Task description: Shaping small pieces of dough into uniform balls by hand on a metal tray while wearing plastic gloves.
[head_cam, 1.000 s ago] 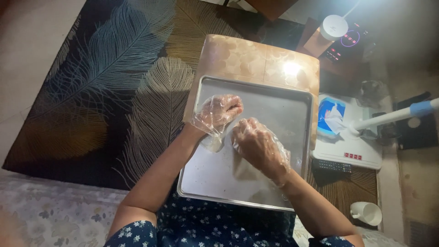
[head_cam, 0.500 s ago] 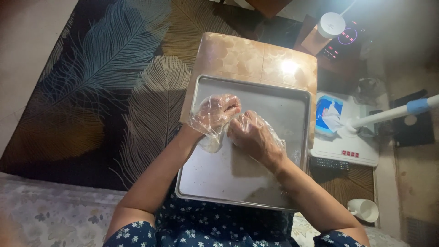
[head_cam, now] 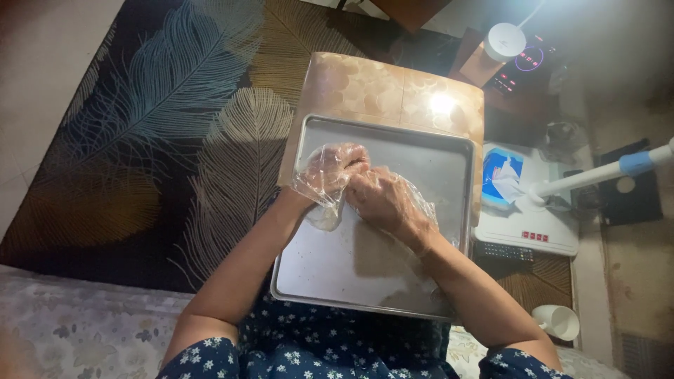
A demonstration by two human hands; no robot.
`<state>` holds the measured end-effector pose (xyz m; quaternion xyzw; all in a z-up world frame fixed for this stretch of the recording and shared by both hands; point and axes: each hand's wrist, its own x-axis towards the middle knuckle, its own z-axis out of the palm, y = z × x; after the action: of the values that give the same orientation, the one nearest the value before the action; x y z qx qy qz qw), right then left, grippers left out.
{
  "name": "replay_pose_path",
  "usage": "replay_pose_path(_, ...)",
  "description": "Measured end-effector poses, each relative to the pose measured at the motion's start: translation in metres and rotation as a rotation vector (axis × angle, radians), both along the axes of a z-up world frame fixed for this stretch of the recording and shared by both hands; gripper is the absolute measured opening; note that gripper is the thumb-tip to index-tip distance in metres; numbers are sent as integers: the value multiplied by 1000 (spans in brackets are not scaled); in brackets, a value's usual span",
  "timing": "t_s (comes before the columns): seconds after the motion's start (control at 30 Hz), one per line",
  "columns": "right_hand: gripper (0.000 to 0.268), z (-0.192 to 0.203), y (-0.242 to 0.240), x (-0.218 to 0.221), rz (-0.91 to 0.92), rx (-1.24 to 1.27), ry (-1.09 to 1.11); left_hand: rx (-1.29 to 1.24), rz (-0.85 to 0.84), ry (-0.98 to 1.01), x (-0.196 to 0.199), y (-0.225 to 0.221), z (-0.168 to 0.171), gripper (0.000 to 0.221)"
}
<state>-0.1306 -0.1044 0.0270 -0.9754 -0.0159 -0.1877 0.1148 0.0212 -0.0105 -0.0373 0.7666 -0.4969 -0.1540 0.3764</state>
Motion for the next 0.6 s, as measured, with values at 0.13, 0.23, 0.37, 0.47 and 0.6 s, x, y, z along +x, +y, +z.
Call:
replay_pose_path(0.13,19,-2,-1,0,-7,55,-79,-50,-53,28,-5,6,5,16)
replay_pose_path(0.23,14,14,3,-9,-8,88,-112,-147,-90,102,-12,17,41,11)
replay_pose_path(0.37,10,52,7,-18,32,-26,-201,-324,-100,326,-14,16,21,18)
replay_pose_path(0.47,12,73,9,-24,77,17,-211,-266,-115,272,-13,21,44,14)
replay_pose_path(0.6,17,41,8,-34,86,70,-93,-177,-135,194,-10,23,58,10)
